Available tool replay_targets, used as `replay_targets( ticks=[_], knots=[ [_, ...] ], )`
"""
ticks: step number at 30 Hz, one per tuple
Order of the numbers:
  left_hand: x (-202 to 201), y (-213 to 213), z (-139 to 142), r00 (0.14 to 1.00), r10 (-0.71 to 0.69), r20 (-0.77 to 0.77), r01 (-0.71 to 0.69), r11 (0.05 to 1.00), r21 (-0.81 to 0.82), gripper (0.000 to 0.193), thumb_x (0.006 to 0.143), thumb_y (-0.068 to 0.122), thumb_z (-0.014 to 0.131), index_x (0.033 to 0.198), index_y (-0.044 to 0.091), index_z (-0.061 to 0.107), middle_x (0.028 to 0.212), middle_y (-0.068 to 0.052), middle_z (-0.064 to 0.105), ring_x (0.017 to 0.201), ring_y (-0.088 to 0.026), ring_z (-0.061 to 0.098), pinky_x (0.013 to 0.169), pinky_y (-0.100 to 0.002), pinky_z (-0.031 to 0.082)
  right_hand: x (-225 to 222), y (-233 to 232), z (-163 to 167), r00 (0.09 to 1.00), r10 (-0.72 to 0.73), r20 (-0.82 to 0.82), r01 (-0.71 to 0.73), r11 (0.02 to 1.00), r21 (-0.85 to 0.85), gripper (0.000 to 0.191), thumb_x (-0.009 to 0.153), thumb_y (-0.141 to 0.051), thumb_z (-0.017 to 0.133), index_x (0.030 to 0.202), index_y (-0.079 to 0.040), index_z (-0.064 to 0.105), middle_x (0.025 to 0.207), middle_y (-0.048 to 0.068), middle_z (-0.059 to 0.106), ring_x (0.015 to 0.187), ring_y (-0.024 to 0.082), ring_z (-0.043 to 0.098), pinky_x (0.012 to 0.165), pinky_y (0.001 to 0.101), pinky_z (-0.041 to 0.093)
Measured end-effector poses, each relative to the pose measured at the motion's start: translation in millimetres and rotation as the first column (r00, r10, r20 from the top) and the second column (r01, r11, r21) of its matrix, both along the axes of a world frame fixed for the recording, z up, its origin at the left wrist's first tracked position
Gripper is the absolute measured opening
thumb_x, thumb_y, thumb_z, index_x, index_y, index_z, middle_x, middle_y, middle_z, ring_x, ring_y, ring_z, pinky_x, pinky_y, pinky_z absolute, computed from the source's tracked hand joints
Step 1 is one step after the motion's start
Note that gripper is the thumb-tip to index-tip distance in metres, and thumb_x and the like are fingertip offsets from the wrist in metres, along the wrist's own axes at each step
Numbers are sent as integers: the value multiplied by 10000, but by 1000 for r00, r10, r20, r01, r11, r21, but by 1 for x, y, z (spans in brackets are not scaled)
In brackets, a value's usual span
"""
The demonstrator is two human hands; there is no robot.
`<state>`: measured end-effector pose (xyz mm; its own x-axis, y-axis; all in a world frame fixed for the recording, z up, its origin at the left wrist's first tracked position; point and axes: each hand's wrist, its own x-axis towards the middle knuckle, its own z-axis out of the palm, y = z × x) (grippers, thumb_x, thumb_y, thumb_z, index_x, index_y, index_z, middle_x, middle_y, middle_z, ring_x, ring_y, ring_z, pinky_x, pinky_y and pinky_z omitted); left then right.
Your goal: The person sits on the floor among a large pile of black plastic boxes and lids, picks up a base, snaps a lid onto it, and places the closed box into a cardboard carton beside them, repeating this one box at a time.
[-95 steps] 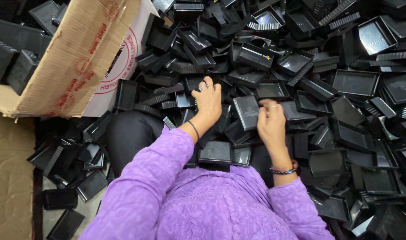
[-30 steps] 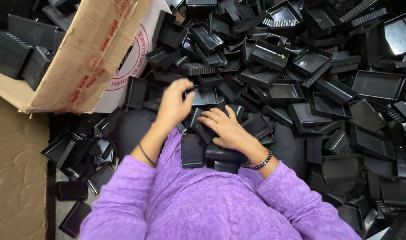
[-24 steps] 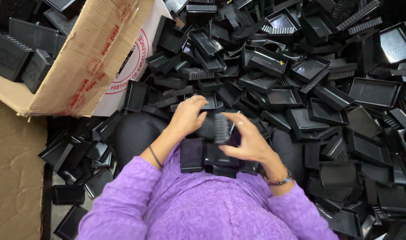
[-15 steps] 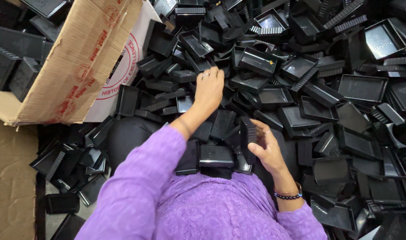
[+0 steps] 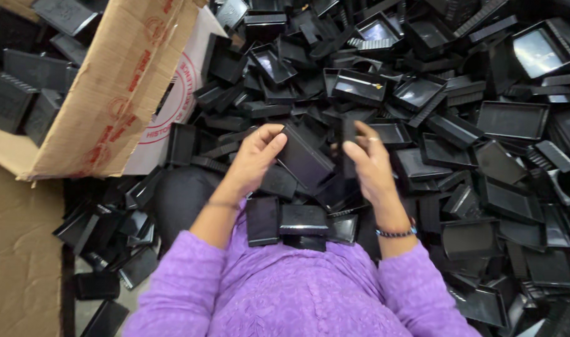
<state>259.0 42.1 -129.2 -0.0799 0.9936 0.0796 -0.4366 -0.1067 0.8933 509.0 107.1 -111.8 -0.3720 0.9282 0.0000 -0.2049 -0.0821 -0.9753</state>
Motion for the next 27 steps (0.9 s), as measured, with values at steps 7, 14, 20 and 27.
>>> replay_targets(
  ticks=[7, 14, 20, 27],
  knots=[
    [29, -27, -17, 858, 130, 497, -54, 985, -164, 443, 1026, 450, 550, 1302, 113, 631, 1189, 5, 694, 1065, -129, 667, 948, -309, 540, -73, -58, -19, 980, 70, 187, -126, 945, 302, 659, 849, -208, 810, 1418, -41, 524, 1198, 125, 644, 1064, 200, 652, 929, 317, 546],
    [6, -42, -20, 822, 57, 567, 114, 958, -263, 487, 972, 467, 611, 1270, 82, 625, 1219, -89, 696, 1068, -227, 690, 981, -406, 567, -67, -86, 13, 773, -453, 444, -188, 504, 843, 645, 725, -260, 887, 1279, -31, 649, 1171, 203, 627, 1046, 363, 643, 912, 429, 516],
    [13, -39, -23, 809, 166, 564, 6, 957, -289, 642, 962, 570, 520, 1405, 106, 555, 1276, -86, 679, 1066, -206, 663, 970, -377, 537, -72, -70, 12, 951, -79, 298, -67, 890, 451, 572, 869, -221, 818, 1364, -21, 615, 1182, 117, 706, 1041, 160, 688, 903, 296, 570],
    [36, -37, -25, 917, 330, 222, -286, 935, -208, 634, 1034, 532, 487, 1489, 91, 512, 1229, -28, 654, 1117, -128, 613, 1010, -299, 500, -84, -68, -18, 974, 106, 202, -144, 972, 185, 517, 932, -156, 759, 1401, -3, 603, 1134, 69, 723, 975, 86, 664, 858, 248, 563]
  ],
)
